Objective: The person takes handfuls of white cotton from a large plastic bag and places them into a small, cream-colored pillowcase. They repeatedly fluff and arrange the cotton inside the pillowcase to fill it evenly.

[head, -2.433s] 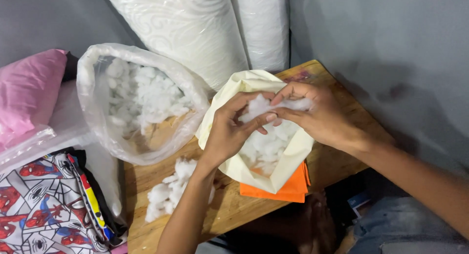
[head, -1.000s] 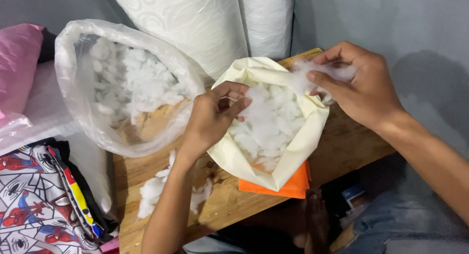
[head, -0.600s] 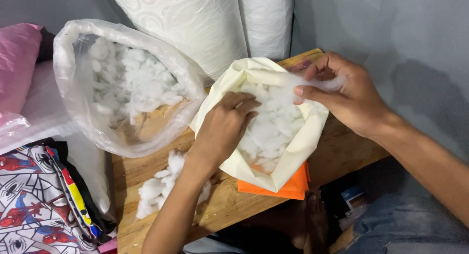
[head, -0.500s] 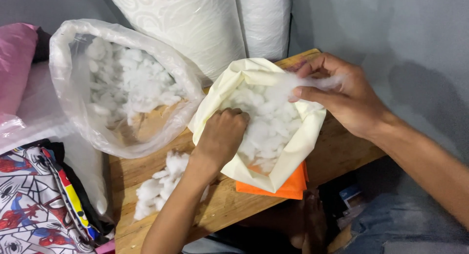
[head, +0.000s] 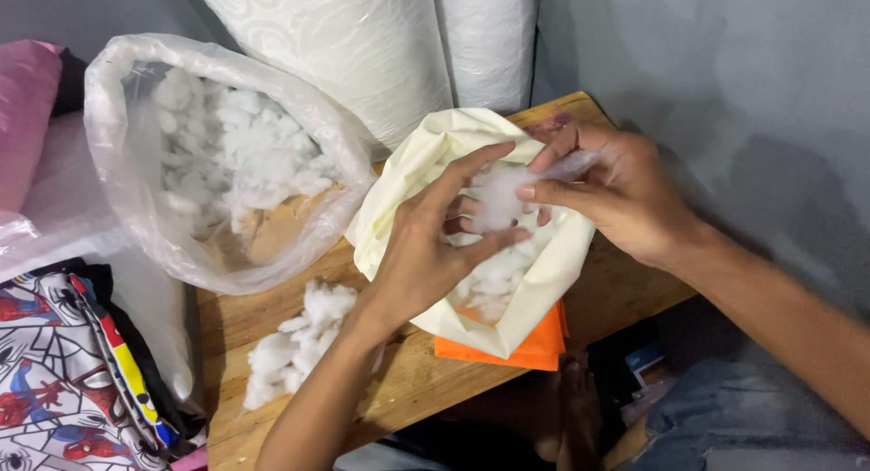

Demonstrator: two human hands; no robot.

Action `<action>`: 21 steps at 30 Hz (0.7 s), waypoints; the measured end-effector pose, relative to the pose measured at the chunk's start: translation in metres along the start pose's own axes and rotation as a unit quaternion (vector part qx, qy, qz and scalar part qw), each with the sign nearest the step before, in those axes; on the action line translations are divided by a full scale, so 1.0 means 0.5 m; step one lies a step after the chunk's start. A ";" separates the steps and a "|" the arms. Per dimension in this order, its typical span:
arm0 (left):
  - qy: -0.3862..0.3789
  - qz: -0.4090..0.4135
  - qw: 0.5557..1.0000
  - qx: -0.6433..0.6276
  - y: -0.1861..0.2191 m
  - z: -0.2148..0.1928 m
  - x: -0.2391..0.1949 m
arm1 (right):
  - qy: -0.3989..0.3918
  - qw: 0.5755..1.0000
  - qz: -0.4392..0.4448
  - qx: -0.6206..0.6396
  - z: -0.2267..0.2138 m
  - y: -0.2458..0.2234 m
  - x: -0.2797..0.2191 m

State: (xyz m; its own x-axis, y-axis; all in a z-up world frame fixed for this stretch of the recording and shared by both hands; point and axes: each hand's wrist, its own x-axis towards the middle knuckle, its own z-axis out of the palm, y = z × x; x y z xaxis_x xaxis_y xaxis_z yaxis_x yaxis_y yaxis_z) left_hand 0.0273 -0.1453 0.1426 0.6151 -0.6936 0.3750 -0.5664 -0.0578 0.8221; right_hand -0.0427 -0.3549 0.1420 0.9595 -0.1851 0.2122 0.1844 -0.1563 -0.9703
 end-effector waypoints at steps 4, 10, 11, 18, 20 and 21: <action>0.044 0.034 0.996 -0.064 -0.020 0.002 0.004 | -0.014 0.999 -0.035 -0.002 0.001 0.002 -0.001; 0.018 -0.047 0.998 0.044 -0.070 -0.025 0.009 | 0.057 0.998 -0.010 0.019 -0.011 0.006 0.009; 0.010 -0.038 0.996 0.084 -0.081 -0.023 0.008 | 0.084 0.995 -0.027 0.039 -0.014 0.010 0.013; -0.025 -0.005 0.993 0.117 -0.056 -0.036 0.009 | 0.085 0.996 0.002 0.022 -0.009 -0.006 0.004; 0.022 0.024 0.996 0.086 -0.052 -0.037 0.010 | 0.064 0.998 -0.014 0.019 -0.002 -0.003 0.004; 0.069 0.054 0.995 0.053 -0.049 -0.037 0.011 | 0.044 0.998 -0.030 0.014 0.001 -0.003 0.004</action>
State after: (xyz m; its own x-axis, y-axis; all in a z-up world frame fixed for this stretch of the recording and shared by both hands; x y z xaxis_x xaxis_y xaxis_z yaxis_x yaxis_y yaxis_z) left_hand 0.0548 -0.1344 0.1323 0.6120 -0.5959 0.5199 -0.6836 -0.0680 0.7267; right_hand -0.0409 -0.3545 0.1438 0.9244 -0.2615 0.2775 0.2472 -0.1433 -0.9583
